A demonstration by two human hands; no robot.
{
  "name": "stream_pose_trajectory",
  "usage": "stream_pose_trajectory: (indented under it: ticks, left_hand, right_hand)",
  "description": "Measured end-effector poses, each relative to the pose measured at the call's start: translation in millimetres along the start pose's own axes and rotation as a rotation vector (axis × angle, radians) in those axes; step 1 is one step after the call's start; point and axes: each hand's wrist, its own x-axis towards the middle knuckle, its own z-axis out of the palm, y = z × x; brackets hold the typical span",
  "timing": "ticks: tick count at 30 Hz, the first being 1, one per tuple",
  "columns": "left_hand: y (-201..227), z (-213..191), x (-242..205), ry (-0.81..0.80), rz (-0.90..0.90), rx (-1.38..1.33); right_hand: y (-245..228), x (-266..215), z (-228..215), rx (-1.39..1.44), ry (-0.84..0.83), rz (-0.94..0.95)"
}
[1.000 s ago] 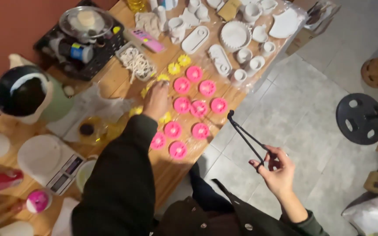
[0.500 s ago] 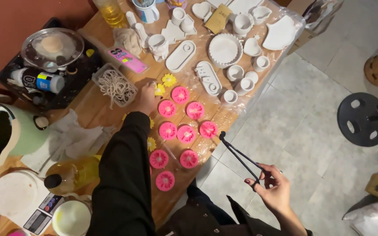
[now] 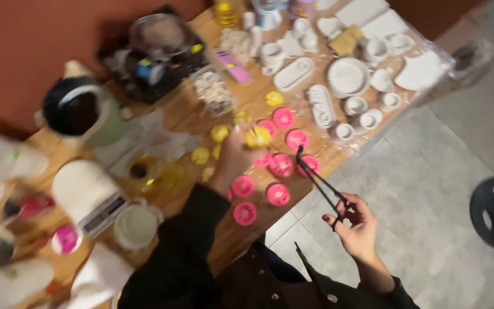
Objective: Trim the wicks of molded flower candles using a specialized wick trimmer at a workshop bench.
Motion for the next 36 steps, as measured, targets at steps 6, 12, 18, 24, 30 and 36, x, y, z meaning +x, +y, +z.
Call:
stream_pose_trajectory:
  ticks: [6,12,18,24,30,36]
  left_hand:
    - [95.3,-47.8,-216.9,0.026,-0.27,-0.749]
    - [132.4,-148.7,-388.7,0.339,-0.22,-0.752]
    - [176.0,-250.9,-500.3,0.563,-0.156,-1.199]
    - [184.8,-334.1,-571.7,0.533,-0.154,-1.061]
    - [181.9,-372.7,-615.1,0.6,-0.173,-1.035]
    - [184.2,-379.7,-636.2,0.587,-0.094,-0.674]
  right_hand:
    - [-29.8,-11.5,48.6,0.082,-0.217,-0.108]
    - [-38.9,-69.8,129.6,0.012,-0.403,-0.124]
    - [-44.7,-172.1,243.8,0.008,-0.571,0.001]
    - [-50.3,-263.4,325.2,0.195,-0.822,0.295]
    - [-104.5,-313.2,360.7,0.072,-1.025,0.225]
    - [-147.2,-335.8,395.2,-0.191,-1.083,0.1]
